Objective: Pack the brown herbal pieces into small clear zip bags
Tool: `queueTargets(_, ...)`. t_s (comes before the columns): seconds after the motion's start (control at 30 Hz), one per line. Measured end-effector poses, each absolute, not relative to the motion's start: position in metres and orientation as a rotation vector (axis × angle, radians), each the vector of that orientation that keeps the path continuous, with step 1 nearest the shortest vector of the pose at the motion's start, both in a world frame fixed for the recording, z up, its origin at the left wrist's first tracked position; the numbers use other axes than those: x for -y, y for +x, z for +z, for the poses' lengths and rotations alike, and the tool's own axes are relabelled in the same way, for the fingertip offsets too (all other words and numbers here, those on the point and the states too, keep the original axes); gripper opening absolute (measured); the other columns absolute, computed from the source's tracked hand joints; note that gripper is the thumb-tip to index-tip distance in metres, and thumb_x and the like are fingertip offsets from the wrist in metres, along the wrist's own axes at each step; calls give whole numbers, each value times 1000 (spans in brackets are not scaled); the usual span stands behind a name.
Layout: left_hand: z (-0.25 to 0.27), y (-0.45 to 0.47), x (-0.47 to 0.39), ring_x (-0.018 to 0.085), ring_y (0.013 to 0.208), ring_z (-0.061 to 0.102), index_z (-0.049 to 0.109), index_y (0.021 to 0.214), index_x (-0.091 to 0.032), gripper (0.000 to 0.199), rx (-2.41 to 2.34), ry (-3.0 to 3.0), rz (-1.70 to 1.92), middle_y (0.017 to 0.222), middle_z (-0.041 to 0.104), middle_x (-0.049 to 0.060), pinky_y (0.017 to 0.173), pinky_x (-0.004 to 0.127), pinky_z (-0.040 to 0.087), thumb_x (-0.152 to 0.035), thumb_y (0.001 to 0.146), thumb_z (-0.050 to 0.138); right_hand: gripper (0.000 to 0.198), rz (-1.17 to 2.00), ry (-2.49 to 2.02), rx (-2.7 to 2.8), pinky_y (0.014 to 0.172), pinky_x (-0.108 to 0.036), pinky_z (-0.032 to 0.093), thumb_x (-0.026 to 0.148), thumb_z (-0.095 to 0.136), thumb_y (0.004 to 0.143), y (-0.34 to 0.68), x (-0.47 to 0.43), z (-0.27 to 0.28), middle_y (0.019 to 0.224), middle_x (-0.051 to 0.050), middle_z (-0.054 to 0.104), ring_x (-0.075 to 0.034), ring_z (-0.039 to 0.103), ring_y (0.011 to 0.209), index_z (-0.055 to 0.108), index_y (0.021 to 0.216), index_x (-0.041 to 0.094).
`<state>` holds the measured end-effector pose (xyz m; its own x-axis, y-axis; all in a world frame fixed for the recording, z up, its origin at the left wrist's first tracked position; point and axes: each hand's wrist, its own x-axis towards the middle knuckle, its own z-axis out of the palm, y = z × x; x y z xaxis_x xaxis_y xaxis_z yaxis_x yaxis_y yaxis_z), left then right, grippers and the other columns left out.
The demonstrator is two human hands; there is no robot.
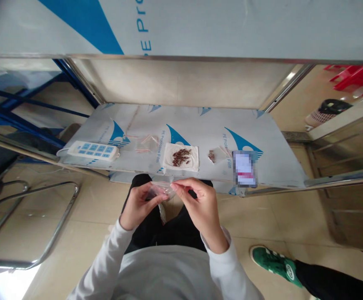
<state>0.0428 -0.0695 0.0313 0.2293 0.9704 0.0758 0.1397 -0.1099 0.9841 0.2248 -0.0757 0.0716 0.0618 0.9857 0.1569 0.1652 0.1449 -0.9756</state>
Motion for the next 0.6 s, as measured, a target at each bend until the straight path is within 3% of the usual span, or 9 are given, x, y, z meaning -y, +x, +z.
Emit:
queueTargets(0.07,21,48,68,17,68,68,71,74,-15,16,-1127,1420,1059,73,74,5,67,24,52,-30,73,77,6,1001,-1267,1229,73,-27,55,28,72,81,223,74,66,83,-2,75,-17,70,77,73,84,23)
queueTargets(0.17,19,50,66,20,76,70,73,85,-16,24,-1063,1407,1072,83,76,7,73,27,53,-30,68,81,9,1011,-1266,1175,74,-27,56,31,71,81,224,74,62,83,-2,75,-18,71,78,73,85,23)
queueTargets(0.23,27,49,66,21,84,70,74,94,-17,26,-1037,1426,1115,90,76,8,79,29,53,-30,72,78,9,962,-1295,1229,74,-27,56,31,71,81,226,76,64,83,-2,75,-18,70,77,73,85,23)
queueTargets(0.33,39,51,68,21,84,70,77,92,-17,18,-1016,1399,1239,91,76,9,79,30,53,-30,83,68,7,869,-1336,1331,75,-27,55,29,72,80,228,79,70,83,-2,75,-18,70,79,74,85,24)
queueTargets(0.53,16,73,80,26,91,71,78,94,-15,37,-1017,1163,1348,94,76,11,86,38,54,-44,90,54,12,944,-1274,1116,69,-28,58,33,72,80,220,76,65,77,-3,75,-18,71,71,74,83,22)
queueTargets(0.6,9,77,82,27,97,69,76,97,-16,35,-1066,1132,1335,99,76,11,89,40,53,-43,90,55,12,944,-1290,1151,69,-28,58,34,71,81,221,74,62,78,-3,75,-19,71,72,74,84,22)
